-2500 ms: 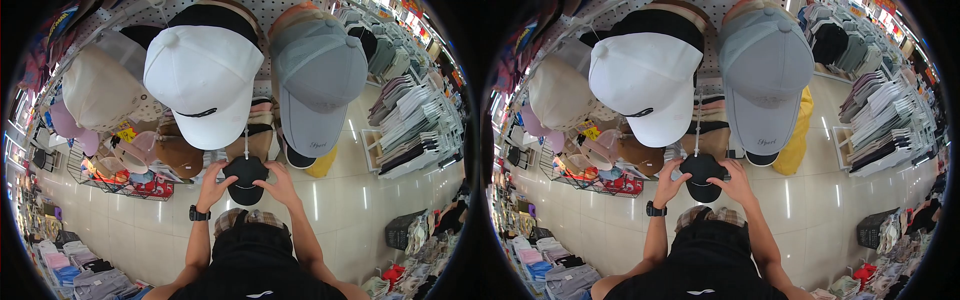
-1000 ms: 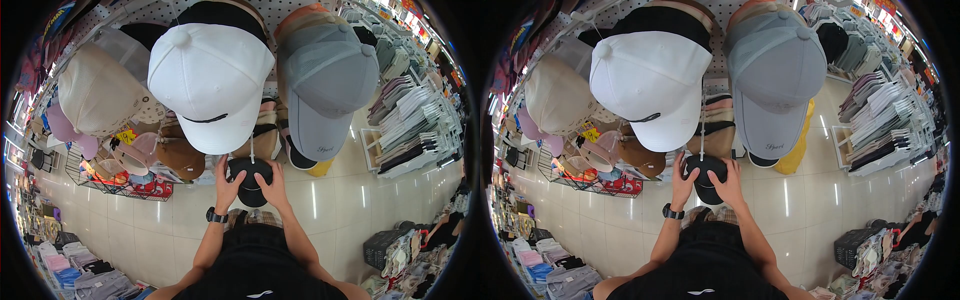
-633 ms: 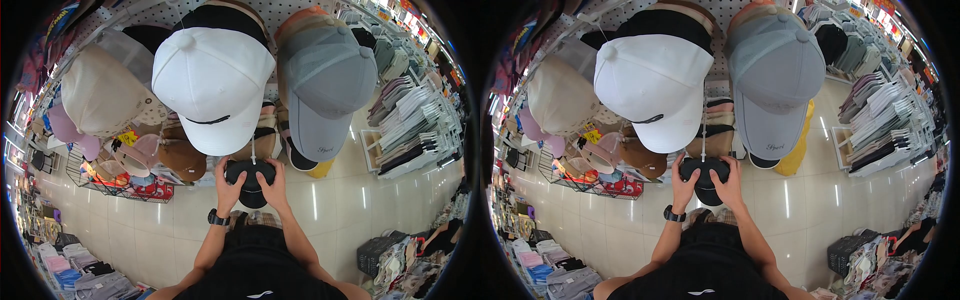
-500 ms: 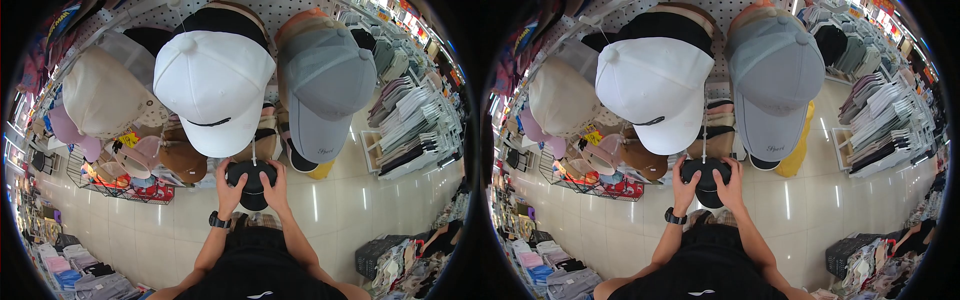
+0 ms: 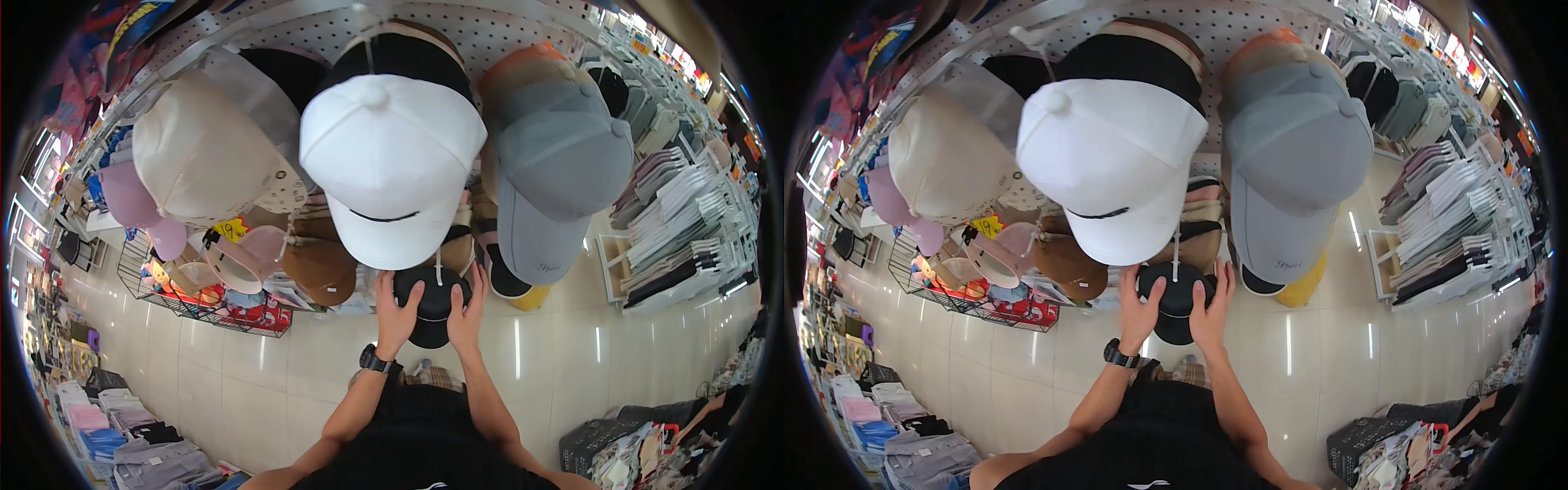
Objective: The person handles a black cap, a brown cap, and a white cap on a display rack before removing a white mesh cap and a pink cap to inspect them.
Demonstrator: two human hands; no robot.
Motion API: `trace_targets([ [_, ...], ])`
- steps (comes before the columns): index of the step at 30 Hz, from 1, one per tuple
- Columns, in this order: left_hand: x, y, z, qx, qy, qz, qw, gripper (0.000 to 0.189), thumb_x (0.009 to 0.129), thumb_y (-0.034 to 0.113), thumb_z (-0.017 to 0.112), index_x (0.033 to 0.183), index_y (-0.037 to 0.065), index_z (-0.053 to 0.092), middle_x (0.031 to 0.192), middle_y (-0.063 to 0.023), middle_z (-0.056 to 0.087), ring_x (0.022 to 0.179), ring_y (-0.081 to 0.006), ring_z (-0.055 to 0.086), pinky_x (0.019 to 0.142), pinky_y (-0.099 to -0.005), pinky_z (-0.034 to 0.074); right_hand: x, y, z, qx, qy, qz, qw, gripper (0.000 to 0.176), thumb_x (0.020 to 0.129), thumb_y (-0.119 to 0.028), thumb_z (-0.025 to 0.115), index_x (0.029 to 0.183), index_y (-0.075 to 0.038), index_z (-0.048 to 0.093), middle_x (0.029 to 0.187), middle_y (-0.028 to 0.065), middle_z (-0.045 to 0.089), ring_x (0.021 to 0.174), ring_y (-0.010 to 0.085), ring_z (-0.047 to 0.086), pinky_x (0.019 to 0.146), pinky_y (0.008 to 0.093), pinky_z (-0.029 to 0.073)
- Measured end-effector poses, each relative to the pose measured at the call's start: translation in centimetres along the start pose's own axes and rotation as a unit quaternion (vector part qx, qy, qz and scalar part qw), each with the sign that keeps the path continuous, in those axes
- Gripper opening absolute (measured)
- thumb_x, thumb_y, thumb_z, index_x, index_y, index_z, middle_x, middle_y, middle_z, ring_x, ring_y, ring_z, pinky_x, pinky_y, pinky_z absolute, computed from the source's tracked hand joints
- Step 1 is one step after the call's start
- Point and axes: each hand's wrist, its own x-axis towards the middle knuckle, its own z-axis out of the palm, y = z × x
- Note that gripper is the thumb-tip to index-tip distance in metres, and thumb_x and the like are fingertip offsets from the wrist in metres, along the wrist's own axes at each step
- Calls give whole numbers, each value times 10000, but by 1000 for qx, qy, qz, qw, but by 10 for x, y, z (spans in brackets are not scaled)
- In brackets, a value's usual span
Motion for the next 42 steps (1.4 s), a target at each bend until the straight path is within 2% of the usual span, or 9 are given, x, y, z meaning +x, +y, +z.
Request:
trace_targets([
  [3,2,-3,4,-7,24,-5,1000,565,961,224,759,1428,1,533,1414,-172,514,1289,-325,527,1009,-413,488,1,-8,4,-21,19,-22,999,616,1063,-339,582,1575,-38,420,1631,245,315,1520,415,315,1250,492,253],
  [5,-1,-6,3,-53,27,-29,998,625,937,264,780,1428,-28,528,1497,-249,437,1392,-405,455,1169,-468,375,0,-9,7,-23,34,-47,998,606,1050,-334,598,1553,-32,445,1590,240,373,1488,411,362,1238,489,272],
  [9,-1,-9,-6,-36,-9,-20,999,629,932,287,780,1421,-13,523,1467,-242,454,1367,-412,472,1156,-474,394,-7,14,17,-16,33,-44,998,572,1044,-320,609,1509,-14,476,1498,236,469,1421,407,445,1208,481,317],
  [11,2,-21,-11,-1,-47,-27,999,679,927,310,787,1444,-11,485,1450,-244,464,1335,-413,496,1139,-471,415,-13,30,26,3,51,48,998,593,1046,-335,614,1504,8,458,1504,253,457,1428,402,439,1195,477,336],
  [17,14,-19,-33,-12,-89,17,996,808,897,350,822,1500,4,410,1477,-274,415,1364,-433,456,1161,-478,395,-21,38,39,102,94,126,982,745,1060,-350,613,1581,-1,210,1535,250,384,1398,401,444,1157,503,378],
  [23,27,-26,-38,-7,-122,49,991,877,866,371,850,1531,25,395,1555,-296,337,1426,-458,404,1185,-480,377,-15,-7,38,90,125,112,982,580,1085,-296,567,1514,-1,312,1476,240,450,1367,336,468,1129,439,394],
  [29,33,-38,-39,-55,-226,22,972,783,894,399,820,1472,-8,485,1519,-309,428,1420,-460,443,1179,-478,390,-10,-7,43,85,125,40,988,502,1103,-264,537,1480,38,399,1494,242,477,1393,322,476,1177,423,358],
  [34,27,-31,-39,-22,-153,41,987,717,910,382,810,1407,-42,514,1430,-291,500,1332,-448,517,1127,-477,434,-10,-12,34,99,91,69,989,482,1118,-256,505,1486,45,425,1510,249,492,1431,324,467,1202,404,340],
  [42,38,-28,-31,-21,-150,-2,988,690,927,367,798,1369,-59,482,1372,-283,520,1275,-440,541,1093,-481,445,4,-85,13,167,82,19,982,404,1116,-215,497,1437,31,503,1442,186,565,1357,273,530,1159,387,396],
])
